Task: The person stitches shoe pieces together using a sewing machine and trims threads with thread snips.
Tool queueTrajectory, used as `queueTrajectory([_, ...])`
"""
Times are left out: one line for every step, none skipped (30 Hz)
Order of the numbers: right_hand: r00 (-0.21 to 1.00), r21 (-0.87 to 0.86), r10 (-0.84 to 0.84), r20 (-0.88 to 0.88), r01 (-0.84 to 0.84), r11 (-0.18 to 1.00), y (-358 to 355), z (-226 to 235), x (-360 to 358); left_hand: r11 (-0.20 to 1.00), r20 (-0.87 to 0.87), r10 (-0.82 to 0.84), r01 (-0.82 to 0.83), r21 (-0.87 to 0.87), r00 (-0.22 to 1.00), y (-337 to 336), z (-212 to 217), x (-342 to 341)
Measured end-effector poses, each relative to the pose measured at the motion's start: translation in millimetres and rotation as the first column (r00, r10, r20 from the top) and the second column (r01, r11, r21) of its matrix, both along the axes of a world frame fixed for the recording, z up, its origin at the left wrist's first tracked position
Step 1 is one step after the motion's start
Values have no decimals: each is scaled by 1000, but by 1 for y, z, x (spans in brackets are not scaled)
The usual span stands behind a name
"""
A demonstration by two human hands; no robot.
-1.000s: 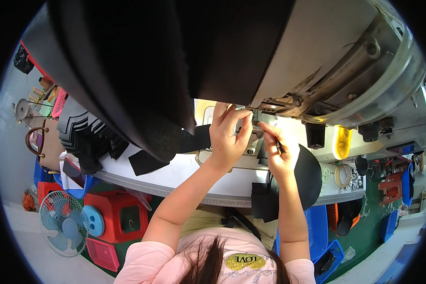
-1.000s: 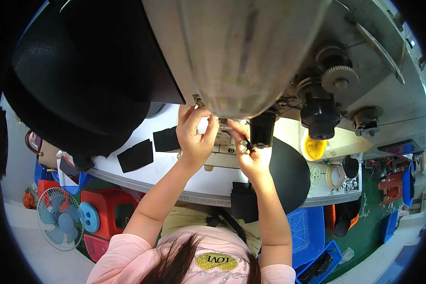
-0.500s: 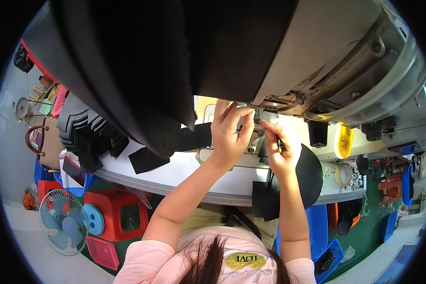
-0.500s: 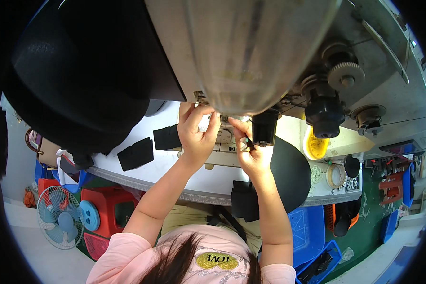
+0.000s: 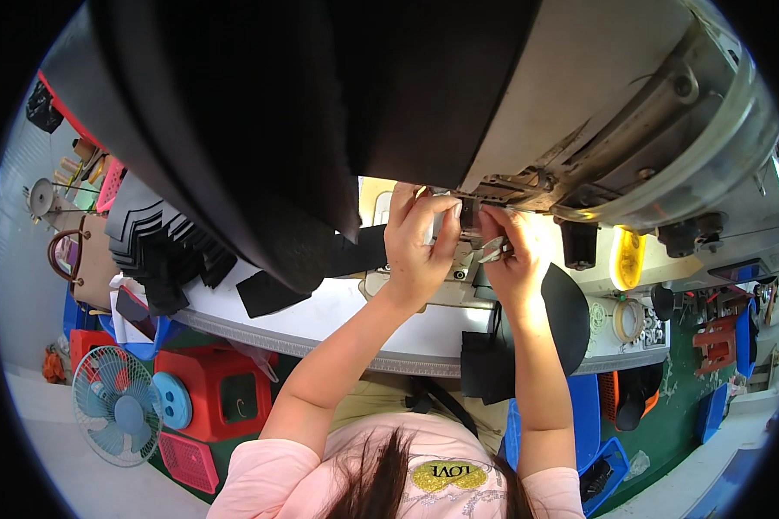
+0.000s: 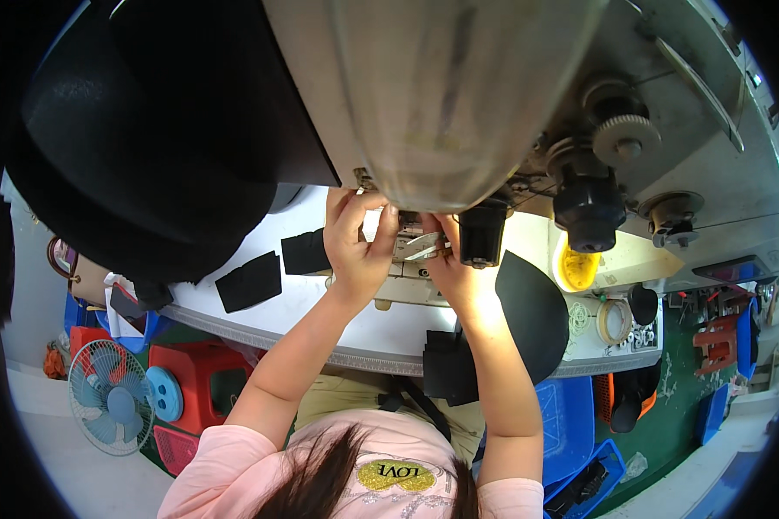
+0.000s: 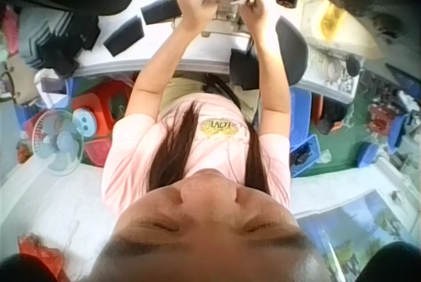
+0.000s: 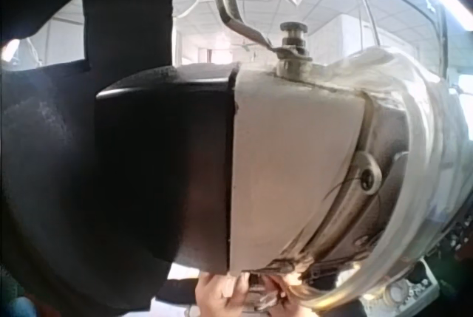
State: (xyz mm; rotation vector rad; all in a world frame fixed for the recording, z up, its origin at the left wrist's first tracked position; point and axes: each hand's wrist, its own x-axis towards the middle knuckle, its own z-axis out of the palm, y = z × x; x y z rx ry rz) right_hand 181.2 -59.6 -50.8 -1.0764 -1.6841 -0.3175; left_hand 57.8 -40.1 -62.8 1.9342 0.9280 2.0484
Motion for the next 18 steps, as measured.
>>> queueTrajectory([999,65,0,-45,3,998,1,-3,0,1000,2,-10,10,-20,1000,-1,0,0])
queueTrajectory([998,53,-21,-57,24,998,0,-7,1,1000,2,-10,10,-21,1000,-1,0,-1])
queueTrajectory([998,52,-21,-58,24,998,0,-7,1,999,-9,-19,18,-29,1000,-1,0,-1])
queueTrajectory([998,51,-8,-65,11,999,0,-7,1,999,-20,-27,27,-36,999,-1,0,-2])
queueTrajectory([997,51,4,-72,-1,999,-1,-7,0,999,-21,-28,27,-38,999,-1,-1,-2])
queueTrajectory([997,50,4,-72,0,999,-1,-7,1,999,-21,-21,20,-41,1000,-1,-1,-2])
queueTrajectory([997,42,-4,-71,7,999,-2,-7,1,999,-22,-15,14,-44,1000,-1,-2,-2])
queueTrajectory([997,34,-13,-69,15,999,-2,-7,1,999,-22,-15,14,-44,1000,-1,-2,-2])
queueTrajectory([997,34,-12,-70,15,999,-3,-6,0,999,-16,-13,12,-48,1000,-1,-2,-1])
queueTrajectory([996,17,-8,-86,10,1000,-3,-6,0,999,-10,-10,10,-51,1000,-1,-1,-1])
queueTrajectory([995,0,-4,-102,5,1000,-4,-6,-1,999,-11,-9,9,-51,1000,-2,-1,-1])
queueTrajectory([995,0,-6,-102,6,1000,-5,-5,0,999,-9,-10,10,-47,1000,-2,0,0])
queueTrajectory([995,-9,-6,-100,5,1000,-6,-3,0,999,-8,-11,11,-43,1000,-1,0,0])
queueTrajectory([995,-19,-6,-98,4,1000,-6,-3,0,999,-8,-13,12,-44,1000,-1,0,1])
queueTrajectory([995,-19,-6,-98,4,1000,-6,-3,0,999,-11,-14,13,-44,1000,-1,0,0])
queueTrajectory([994,-21,-5,-108,3,1000,-6,-5,0,999,-15,-14,14,-43,1000,-1,-1,0])
queueTrajectory([993,-24,-4,-118,2,1000,-5,-6,0,999,-15,-14,13,-44,1000,-1,-1,0])
queueTrajectory([993,-25,-4,-118,1,1000,-5,-5,0,999,-16,-11,10,-44,1000,-1,-1,1])
